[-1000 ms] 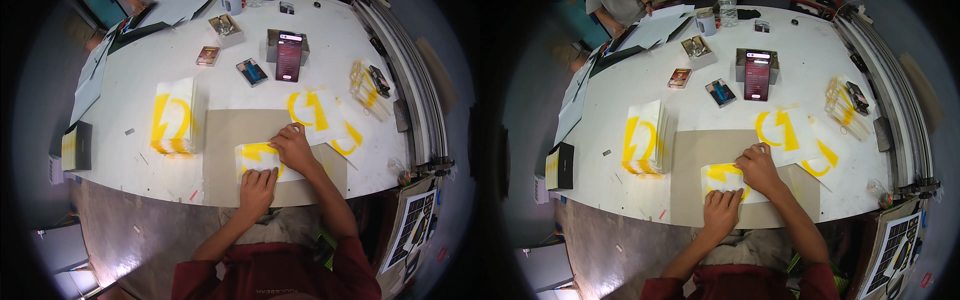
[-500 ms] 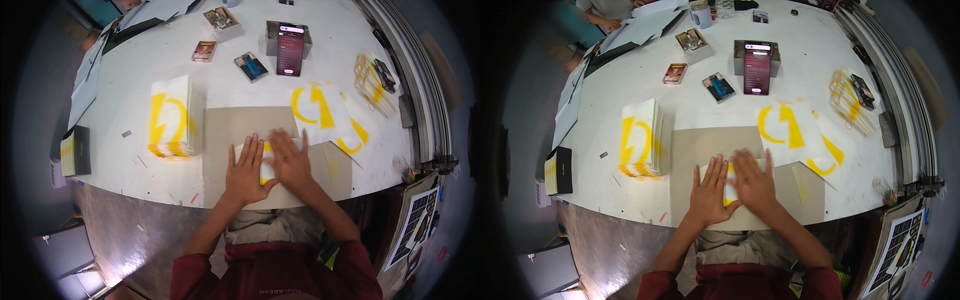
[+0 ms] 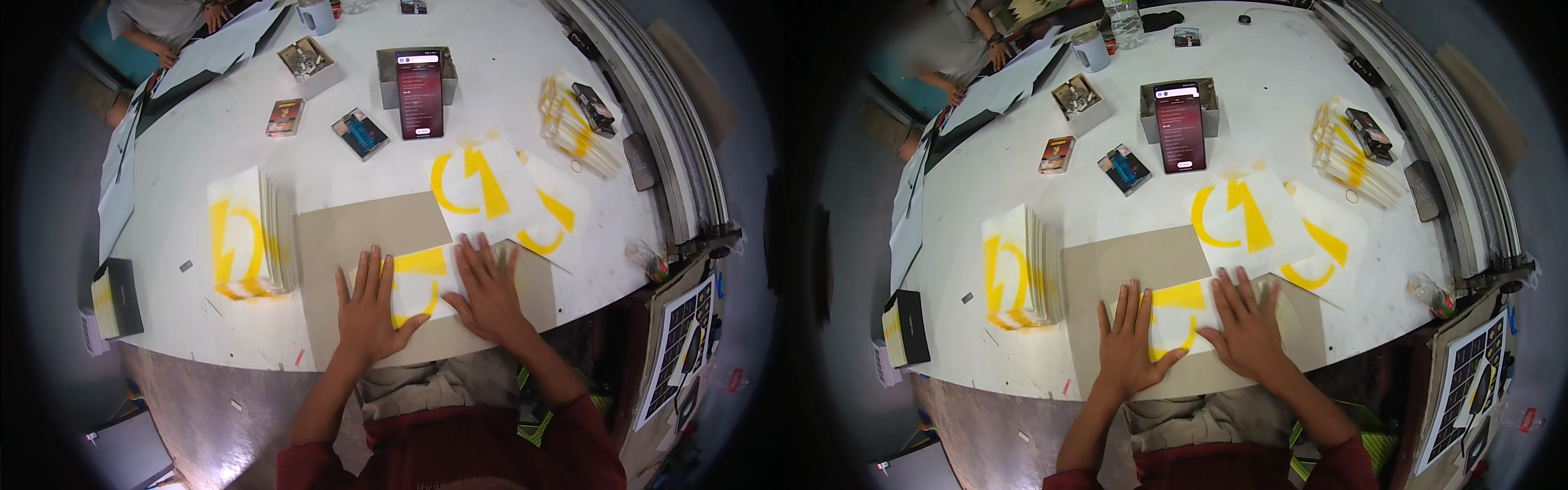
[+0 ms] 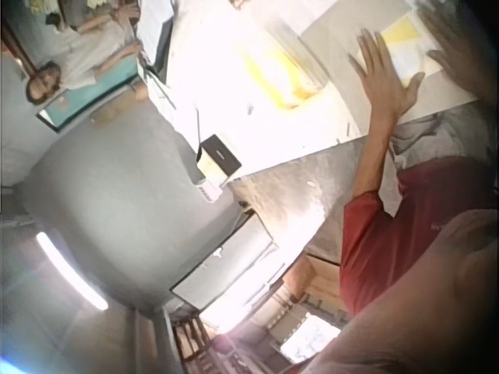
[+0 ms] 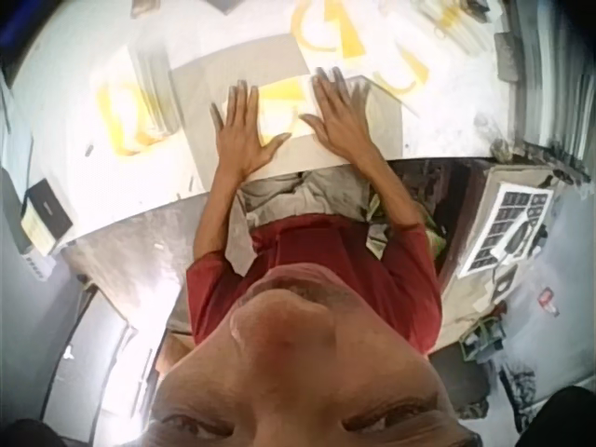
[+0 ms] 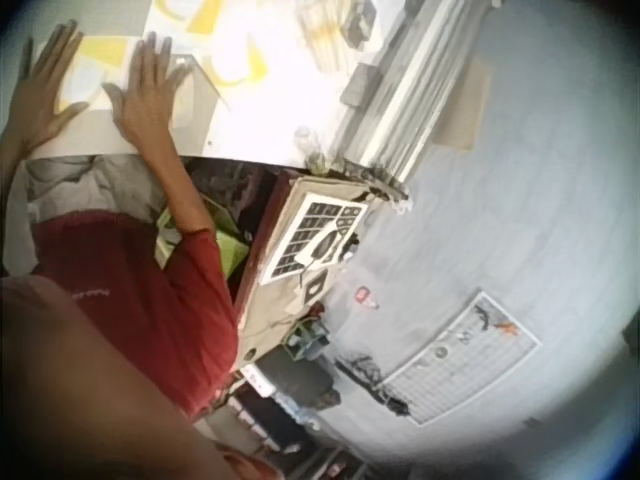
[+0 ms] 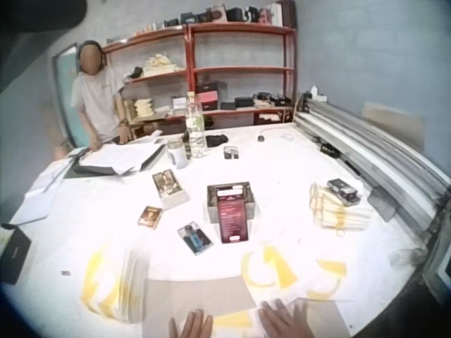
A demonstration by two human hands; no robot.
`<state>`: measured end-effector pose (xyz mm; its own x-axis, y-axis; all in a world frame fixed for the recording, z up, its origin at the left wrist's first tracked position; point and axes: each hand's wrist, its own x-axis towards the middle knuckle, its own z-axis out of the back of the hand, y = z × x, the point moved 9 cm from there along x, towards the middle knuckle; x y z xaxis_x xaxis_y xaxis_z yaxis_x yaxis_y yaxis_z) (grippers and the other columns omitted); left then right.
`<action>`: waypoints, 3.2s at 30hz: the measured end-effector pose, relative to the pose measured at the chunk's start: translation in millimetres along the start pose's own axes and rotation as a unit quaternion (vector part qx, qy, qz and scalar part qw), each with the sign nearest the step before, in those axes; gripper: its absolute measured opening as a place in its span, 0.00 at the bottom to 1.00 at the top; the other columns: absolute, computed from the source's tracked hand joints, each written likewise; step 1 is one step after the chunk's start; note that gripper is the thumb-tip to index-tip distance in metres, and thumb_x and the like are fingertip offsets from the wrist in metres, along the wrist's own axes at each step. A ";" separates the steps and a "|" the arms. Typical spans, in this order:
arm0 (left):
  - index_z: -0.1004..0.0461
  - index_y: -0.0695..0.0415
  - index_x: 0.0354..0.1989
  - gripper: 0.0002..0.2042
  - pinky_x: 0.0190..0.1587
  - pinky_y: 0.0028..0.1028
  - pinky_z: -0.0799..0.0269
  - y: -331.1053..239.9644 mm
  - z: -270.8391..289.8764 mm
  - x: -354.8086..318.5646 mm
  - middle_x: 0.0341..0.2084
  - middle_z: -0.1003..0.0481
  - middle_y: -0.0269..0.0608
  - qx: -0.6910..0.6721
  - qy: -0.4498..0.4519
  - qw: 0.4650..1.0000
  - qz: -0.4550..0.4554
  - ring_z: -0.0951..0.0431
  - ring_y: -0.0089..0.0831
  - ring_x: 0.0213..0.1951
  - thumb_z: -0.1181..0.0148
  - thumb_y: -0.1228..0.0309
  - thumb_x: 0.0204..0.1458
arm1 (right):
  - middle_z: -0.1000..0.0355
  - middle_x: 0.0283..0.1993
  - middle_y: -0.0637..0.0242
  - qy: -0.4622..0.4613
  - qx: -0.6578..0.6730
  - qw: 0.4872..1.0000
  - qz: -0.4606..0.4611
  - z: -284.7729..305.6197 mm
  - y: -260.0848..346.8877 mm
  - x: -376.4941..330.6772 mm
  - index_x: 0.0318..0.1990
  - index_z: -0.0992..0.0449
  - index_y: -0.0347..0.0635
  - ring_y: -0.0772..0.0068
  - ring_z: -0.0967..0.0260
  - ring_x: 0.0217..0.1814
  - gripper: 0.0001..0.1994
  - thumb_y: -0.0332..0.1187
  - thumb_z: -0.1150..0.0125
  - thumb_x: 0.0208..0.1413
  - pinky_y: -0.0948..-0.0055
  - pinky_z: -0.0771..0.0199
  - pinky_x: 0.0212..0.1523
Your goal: The person repeatedly folds white papers printed with a yellow logo in half. They smooth the crease with their hands and stack the folded papers on the table.
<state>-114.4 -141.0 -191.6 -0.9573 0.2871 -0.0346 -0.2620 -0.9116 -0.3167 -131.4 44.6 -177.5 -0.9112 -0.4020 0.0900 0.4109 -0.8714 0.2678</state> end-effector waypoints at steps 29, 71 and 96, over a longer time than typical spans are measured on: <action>0.46 0.76 0.74 0.56 0.74 0.72 0.71 -1.1 -4.5 2.5 0.74 0.46 0.76 0.025 0.058 0.998 0.020 0.53 0.65 0.79 0.42 0.32 0.56 | 0.30 0.57 0.46 -0.197 0.025 0.952 -0.233 28.3 -65.2 -77.0 0.52 0.23 0.33 0.41 0.35 0.63 0.20 0.32 0.29 0.53 0.37 0.43 0.68; 0.31 0.65 0.67 0.44 0.70 0.66 0.53 -21.9 9.4 -51.4 0.63 0.32 0.64 0.021 -0.161 0.972 0.169 0.34 0.56 0.66 0.37 0.36 0.56 | 0.21 0.42 0.61 -0.311 0.117 0.942 -0.044 47.1 -1.7 -4.6 0.50 0.21 0.39 0.56 0.26 0.47 0.14 0.21 0.33 0.55 0.51 0.39 0.58; 0.27 0.55 0.68 0.24 0.78 0.55 0.51 -1.3 18.2 19.8 0.74 0.35 0.49 -0.031 0.051 0.985 -0.159 0.40 0.48 0.76 0.42 0.58 0.67 | 0.23 0.44 0.69 -0.127 0.122 0.957 0.232 6.1 104.1 -106.7 0.40 0.18 0.47 0.70 0.25 0.46 0.12 0.28 0.32 0.45 0.40 0.37 0.68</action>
<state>-135.3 -139.4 -174.7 -0.8093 0.5871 -0.0182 -0.5366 -0.7516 -0.3835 8.4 -1.5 -153.3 -0.6224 -0.6221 0.4750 0.7825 -0.5106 0.3564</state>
